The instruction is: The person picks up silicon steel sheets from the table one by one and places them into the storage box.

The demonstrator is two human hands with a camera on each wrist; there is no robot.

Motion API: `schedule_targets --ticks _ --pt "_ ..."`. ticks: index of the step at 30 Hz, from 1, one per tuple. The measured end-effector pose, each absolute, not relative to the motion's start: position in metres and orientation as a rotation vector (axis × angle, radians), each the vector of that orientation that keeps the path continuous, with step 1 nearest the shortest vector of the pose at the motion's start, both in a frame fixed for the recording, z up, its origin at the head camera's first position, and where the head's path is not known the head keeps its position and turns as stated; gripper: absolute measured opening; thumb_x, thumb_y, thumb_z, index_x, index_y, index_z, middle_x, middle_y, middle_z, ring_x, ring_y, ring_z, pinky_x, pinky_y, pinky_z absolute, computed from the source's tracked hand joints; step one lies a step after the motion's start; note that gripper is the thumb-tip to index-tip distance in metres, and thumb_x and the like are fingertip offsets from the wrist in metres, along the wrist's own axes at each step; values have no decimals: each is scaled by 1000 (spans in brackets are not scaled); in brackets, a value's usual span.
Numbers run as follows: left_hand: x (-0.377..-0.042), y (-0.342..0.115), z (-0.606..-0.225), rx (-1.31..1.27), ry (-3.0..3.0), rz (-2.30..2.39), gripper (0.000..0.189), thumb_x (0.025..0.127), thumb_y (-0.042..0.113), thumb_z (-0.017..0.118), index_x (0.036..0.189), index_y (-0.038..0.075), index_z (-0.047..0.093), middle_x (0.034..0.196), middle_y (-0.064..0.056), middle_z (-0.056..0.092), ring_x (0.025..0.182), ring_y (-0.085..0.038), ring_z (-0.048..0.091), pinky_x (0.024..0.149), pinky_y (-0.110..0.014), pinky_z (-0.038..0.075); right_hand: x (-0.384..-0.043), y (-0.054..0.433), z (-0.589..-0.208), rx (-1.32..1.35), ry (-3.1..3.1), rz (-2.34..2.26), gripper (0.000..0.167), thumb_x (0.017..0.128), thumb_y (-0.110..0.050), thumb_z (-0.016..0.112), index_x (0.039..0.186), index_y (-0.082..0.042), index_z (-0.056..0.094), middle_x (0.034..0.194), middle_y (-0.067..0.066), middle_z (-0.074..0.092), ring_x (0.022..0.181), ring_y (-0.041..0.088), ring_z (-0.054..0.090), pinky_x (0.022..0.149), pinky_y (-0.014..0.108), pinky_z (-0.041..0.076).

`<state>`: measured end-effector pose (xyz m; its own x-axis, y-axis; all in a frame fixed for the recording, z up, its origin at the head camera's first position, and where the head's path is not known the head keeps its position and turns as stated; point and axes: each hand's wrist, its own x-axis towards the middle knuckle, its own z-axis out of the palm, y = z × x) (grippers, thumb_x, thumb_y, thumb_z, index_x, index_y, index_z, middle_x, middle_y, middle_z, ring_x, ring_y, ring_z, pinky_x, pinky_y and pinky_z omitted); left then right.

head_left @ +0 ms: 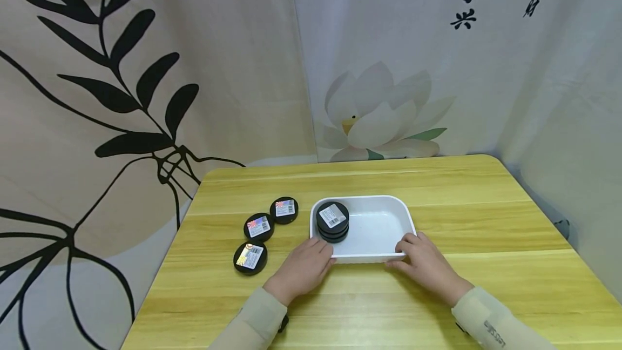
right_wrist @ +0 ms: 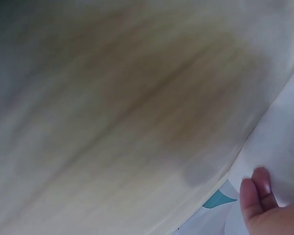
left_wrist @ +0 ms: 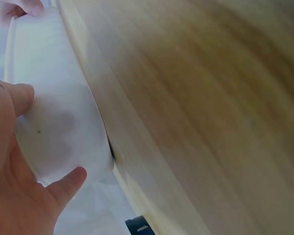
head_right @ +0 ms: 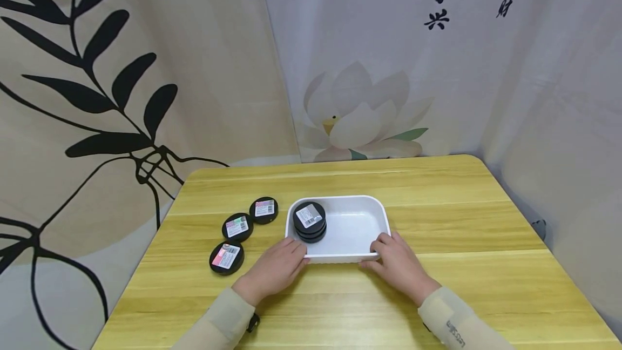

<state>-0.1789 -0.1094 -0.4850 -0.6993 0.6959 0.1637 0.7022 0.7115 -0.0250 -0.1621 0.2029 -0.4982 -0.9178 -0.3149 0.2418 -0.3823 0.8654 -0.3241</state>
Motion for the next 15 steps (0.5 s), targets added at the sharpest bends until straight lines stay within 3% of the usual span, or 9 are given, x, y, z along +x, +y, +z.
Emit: schedule_targets --ticks 4,15 --pt "-179 -109 -483 -1134 -2755 -45 22 107 33 46 99 14 54 100 1 61 95 -16 53 90 -32 50 -163 203 -498 578 -2828 542 24 80 -37 84 85 -18 70 83 -11 55 79 12 44 72 31 44" --pt "-179 -109 -482 -1134 -2769 -27 23 107 33 45 99 14 54 100 1 61 95 -16 54 91 -32 49 -164 203 -496 615 -2855 539 27 81 -34 82 75 -20 60 74 -12 44 69 9 39 63 27 41"
